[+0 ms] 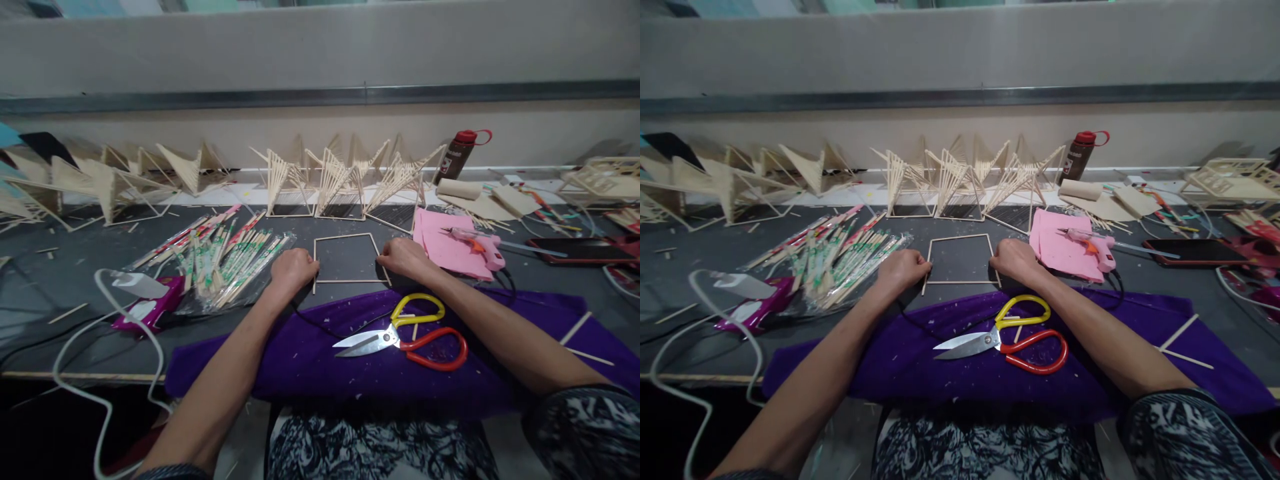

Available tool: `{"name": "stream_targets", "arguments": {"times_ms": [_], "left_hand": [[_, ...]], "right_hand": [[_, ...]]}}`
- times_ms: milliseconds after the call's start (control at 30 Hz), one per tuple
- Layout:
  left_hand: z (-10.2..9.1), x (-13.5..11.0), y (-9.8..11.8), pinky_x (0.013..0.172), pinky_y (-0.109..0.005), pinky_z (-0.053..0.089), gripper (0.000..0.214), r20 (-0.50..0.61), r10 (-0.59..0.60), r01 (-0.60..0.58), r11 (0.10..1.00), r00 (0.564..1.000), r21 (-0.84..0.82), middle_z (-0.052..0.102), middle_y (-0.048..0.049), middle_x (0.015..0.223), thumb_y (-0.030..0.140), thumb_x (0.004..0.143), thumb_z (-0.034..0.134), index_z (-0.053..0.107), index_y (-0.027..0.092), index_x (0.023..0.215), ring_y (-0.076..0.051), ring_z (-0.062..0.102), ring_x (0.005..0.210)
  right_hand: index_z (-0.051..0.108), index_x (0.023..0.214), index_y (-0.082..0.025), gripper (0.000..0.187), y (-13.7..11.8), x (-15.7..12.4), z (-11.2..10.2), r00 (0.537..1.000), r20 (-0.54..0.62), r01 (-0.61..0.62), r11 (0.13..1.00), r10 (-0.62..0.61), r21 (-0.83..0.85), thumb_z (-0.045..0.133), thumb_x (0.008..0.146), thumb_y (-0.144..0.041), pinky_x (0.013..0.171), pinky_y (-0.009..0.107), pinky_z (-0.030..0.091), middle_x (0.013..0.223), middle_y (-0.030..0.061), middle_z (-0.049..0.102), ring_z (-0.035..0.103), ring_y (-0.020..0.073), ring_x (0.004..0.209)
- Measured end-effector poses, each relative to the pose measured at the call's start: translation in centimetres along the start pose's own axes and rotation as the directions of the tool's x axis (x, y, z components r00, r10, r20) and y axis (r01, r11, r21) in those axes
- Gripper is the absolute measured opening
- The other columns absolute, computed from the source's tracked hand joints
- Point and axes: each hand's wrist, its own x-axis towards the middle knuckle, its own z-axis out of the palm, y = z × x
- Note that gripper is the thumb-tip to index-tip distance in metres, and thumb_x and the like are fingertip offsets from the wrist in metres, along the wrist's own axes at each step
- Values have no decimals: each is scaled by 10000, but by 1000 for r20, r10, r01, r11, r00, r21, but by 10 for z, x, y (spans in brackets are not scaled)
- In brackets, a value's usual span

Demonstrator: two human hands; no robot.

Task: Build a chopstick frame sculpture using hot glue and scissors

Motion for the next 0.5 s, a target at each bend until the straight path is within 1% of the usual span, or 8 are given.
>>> {"name": "stream_targets", "arguments": {"times_ms": [133,300,500], "left_hand": [[1,0,0,670,-310,460,261,-4,2,-2,1000,1000,-22,705,-102,831,378,717,508,709,220,766,-260,640,829],[3,0,0,674,-311,460,271,-33,11,-12,999,999,-31,703,-114,825,377,719,506,712,211,779,-260,642,823],[3,1,1,654,-305,455,251,-38,14,-15,1000,999,-25,702,-107,821,355,703,505,705,212,756,-262,641,821]], "right_hand": [[738,830,-182,359,2,1,2,1000,-4,-14,1000,14,10,455,752,-388,606,282,435,825,130,705,652,261,818],[742,838,-196,360,6,1,3,1000,-3,-19,999,19,32,461,741,-398,600,283,434,833,123,706,649,260,817],[739,843,-192,353,3,3,1,998,-3,-58,998,58,28,468,738,-392,594,275,439,844,122,706,649,258,818]]}}
